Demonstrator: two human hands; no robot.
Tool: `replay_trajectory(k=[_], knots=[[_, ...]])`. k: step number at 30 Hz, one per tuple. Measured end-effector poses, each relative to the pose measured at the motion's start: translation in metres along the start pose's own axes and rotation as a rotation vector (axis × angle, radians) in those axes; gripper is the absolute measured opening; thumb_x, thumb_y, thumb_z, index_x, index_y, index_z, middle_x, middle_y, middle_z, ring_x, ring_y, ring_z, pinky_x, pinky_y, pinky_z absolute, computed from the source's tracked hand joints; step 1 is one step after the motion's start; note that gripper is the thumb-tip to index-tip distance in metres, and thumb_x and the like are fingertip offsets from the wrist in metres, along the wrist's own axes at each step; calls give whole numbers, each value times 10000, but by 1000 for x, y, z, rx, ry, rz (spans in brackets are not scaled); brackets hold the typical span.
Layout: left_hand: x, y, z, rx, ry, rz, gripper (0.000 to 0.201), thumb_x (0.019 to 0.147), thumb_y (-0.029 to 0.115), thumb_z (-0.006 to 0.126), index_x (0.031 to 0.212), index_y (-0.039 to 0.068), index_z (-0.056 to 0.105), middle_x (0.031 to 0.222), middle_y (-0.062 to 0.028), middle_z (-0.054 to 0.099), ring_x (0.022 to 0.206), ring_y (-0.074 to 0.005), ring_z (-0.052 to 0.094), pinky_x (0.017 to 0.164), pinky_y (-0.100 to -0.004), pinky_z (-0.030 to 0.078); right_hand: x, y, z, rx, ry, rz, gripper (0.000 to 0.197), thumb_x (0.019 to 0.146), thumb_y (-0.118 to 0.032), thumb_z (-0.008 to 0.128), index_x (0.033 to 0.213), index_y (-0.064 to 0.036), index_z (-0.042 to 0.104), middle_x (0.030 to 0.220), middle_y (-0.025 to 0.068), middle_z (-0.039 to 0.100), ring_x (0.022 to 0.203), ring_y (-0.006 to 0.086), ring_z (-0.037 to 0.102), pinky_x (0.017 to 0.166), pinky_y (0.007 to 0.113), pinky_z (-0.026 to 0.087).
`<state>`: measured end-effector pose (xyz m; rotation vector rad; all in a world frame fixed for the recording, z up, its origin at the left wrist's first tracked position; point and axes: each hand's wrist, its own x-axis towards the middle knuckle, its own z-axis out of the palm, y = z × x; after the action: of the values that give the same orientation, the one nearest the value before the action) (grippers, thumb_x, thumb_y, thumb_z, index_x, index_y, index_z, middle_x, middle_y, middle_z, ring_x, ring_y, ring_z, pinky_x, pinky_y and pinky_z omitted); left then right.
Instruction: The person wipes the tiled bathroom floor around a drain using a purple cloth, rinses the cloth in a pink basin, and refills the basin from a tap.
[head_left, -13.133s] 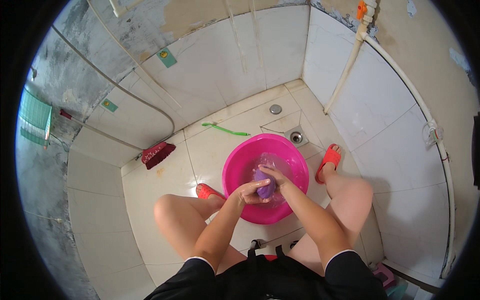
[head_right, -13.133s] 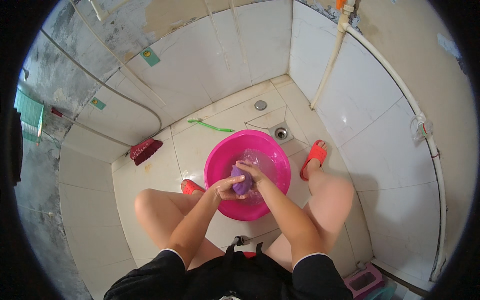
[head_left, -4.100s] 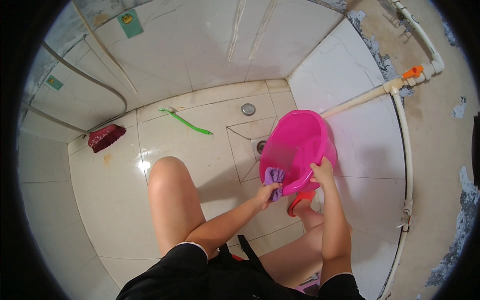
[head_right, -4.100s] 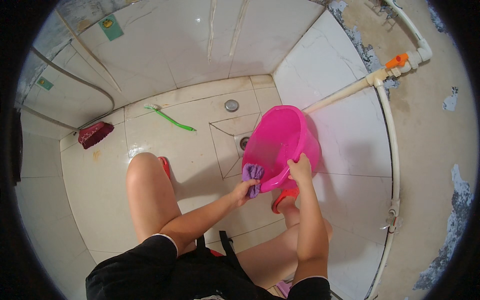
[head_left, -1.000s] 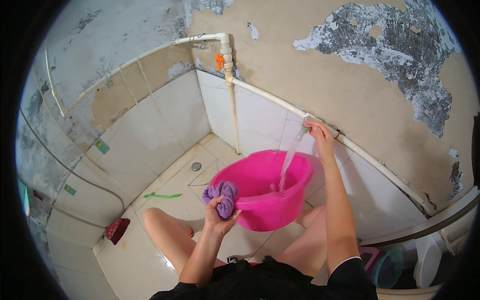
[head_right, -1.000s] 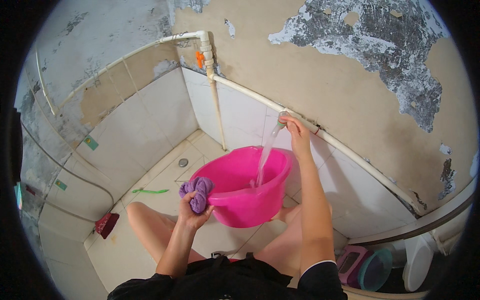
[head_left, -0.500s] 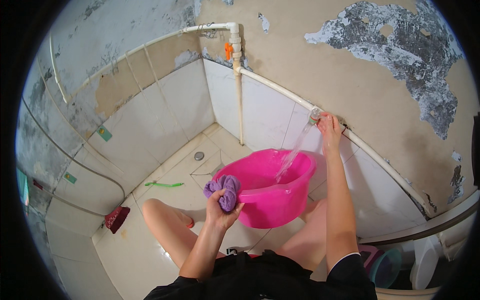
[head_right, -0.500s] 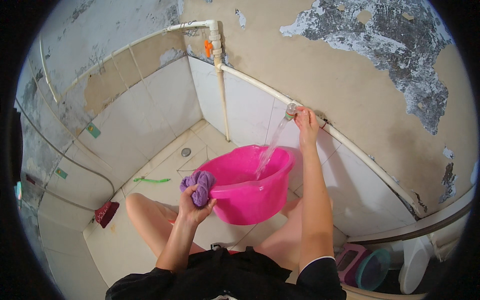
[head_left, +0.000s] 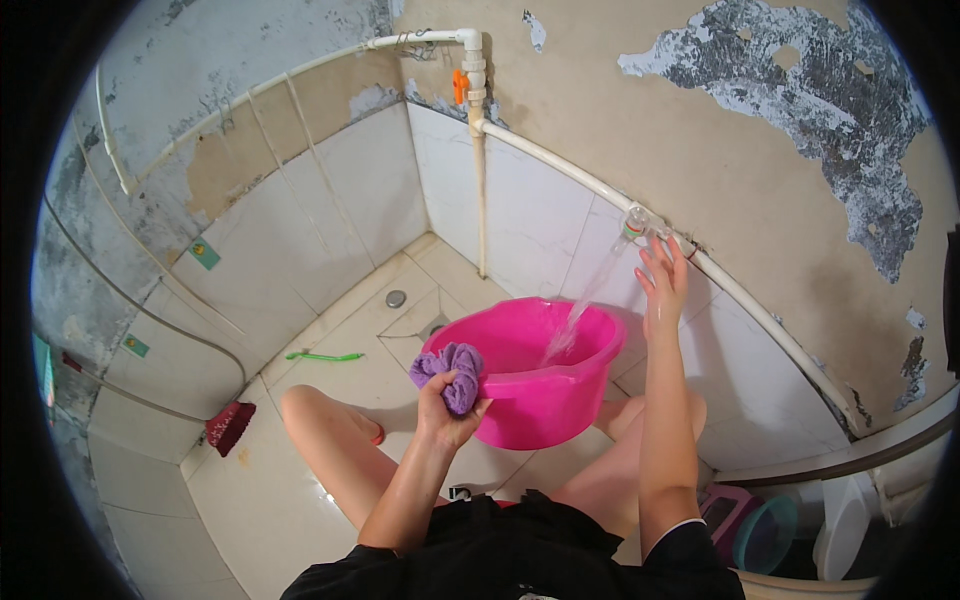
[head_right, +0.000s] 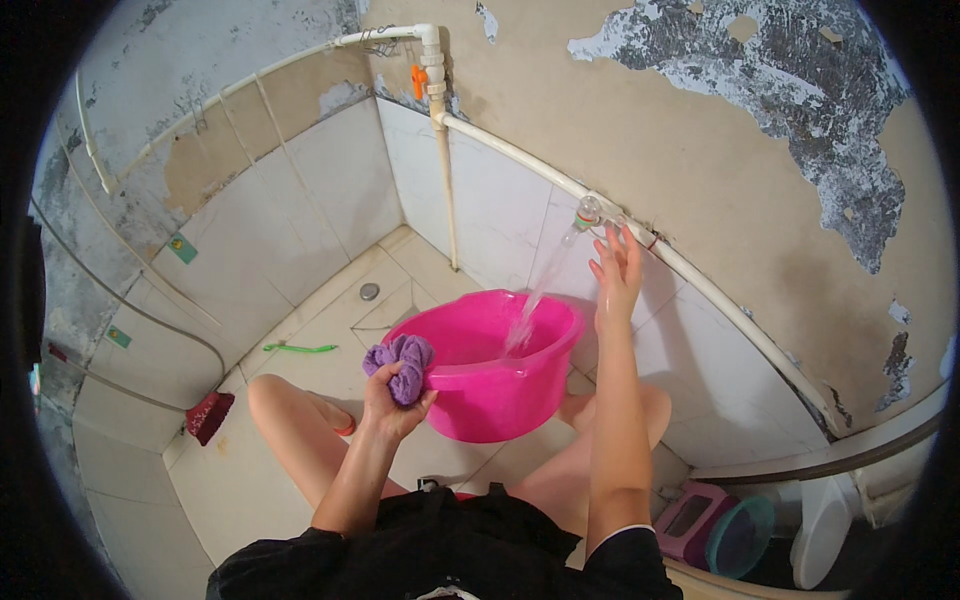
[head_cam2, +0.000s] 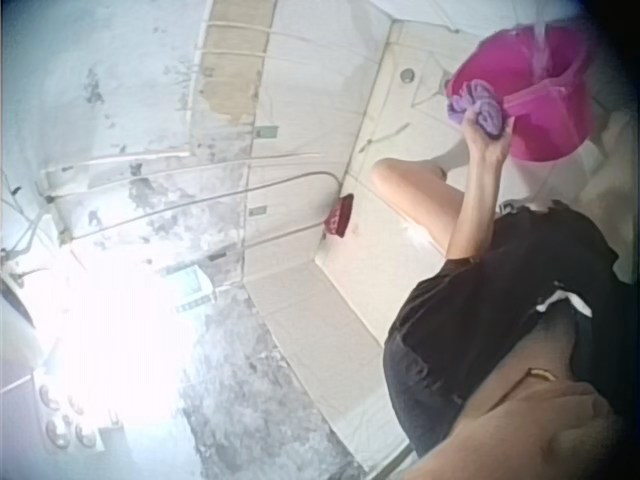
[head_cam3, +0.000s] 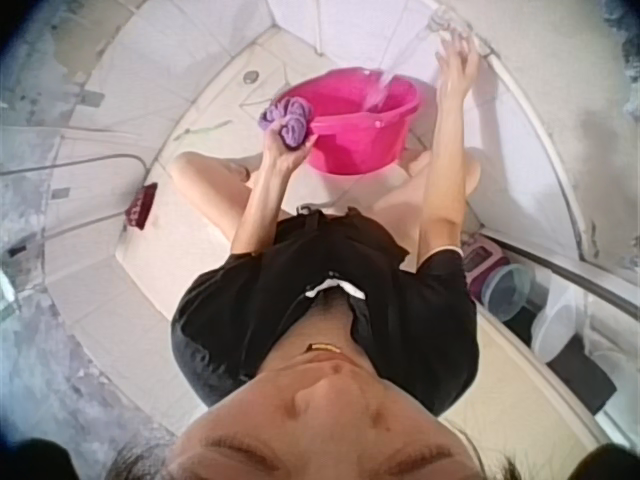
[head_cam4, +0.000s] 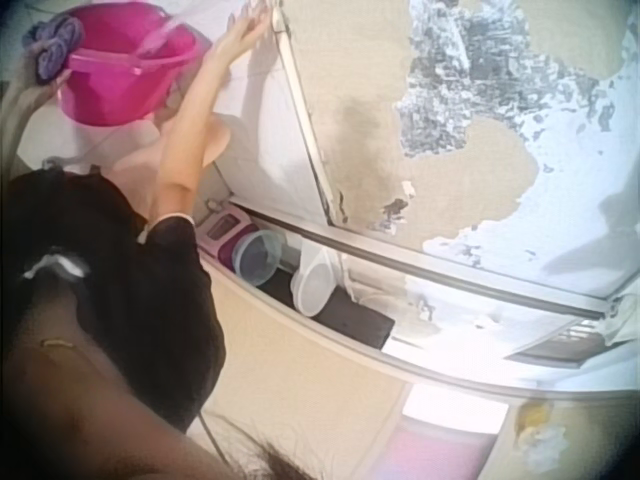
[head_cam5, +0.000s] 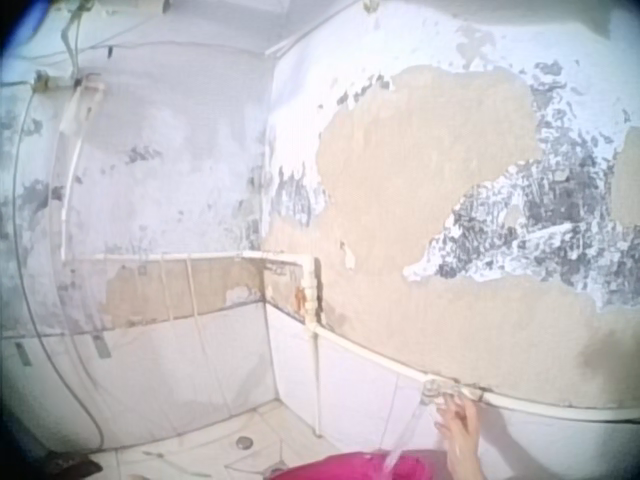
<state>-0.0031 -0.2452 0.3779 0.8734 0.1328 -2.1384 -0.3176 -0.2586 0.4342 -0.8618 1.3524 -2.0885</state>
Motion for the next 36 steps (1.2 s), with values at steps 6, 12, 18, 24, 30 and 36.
replay_trajectory(k=[6,12,18,24,30,36], knots=[[5,-9,2,25,38,-29,304,763,163,523,1051,67,537,983,-86,584,931,-242,523,877,-455,396,6,54,-58,-830,-26,197,512,813,-266,569,1243,-13,454,1242,181,499,1101,235,503,929,308,382],[9,-3,-15,29,-59,-87,316,741,153,553,1050,88,534,975,-64,585,894,-234,534,814,-457,429,-44,64,-70,-618,-123,876,415,746,-242,609,1037,52,569,851,121,619,712,228,620,633,363,517],[8,28,-50,85,-104,-90,390,729,138,559,1115,96,525,1045,-74,599,960,-234,567,793,-427,474,-69,79,-64,-588,-89,624,235,690,-93,573,872,53,600,759,103,612,621,196,605,512,324,494],[35,48,-93,139,-184,-224,405,747,159,572,1135,61,507,1056,-89,600,958,-238,575,846,-413,471,-73,82,-52,-781,-83,252,314,658,-99,580,946,26,590,808,141,637,763,240,618,715,338,476],[31,11,-59,128,-312,-354,455,752,129,587,1184,58,463,1158,-115,541,1099,-270,499,965,-507,360,-64,59,-71,-779,-9,84,331,645,-40,576,967,33,593,828,106,648,768,183,615,706,290,472],[29,3,-60,214,-254,-266,428,794,137,579,1203,78,466,1128,-99,568,1029,-274,551,863,-490,459,-54,57,-92,-725,-42,186,359,635,-49,596,983,35,592,833,108,652,752,171,619,692,290,478]])
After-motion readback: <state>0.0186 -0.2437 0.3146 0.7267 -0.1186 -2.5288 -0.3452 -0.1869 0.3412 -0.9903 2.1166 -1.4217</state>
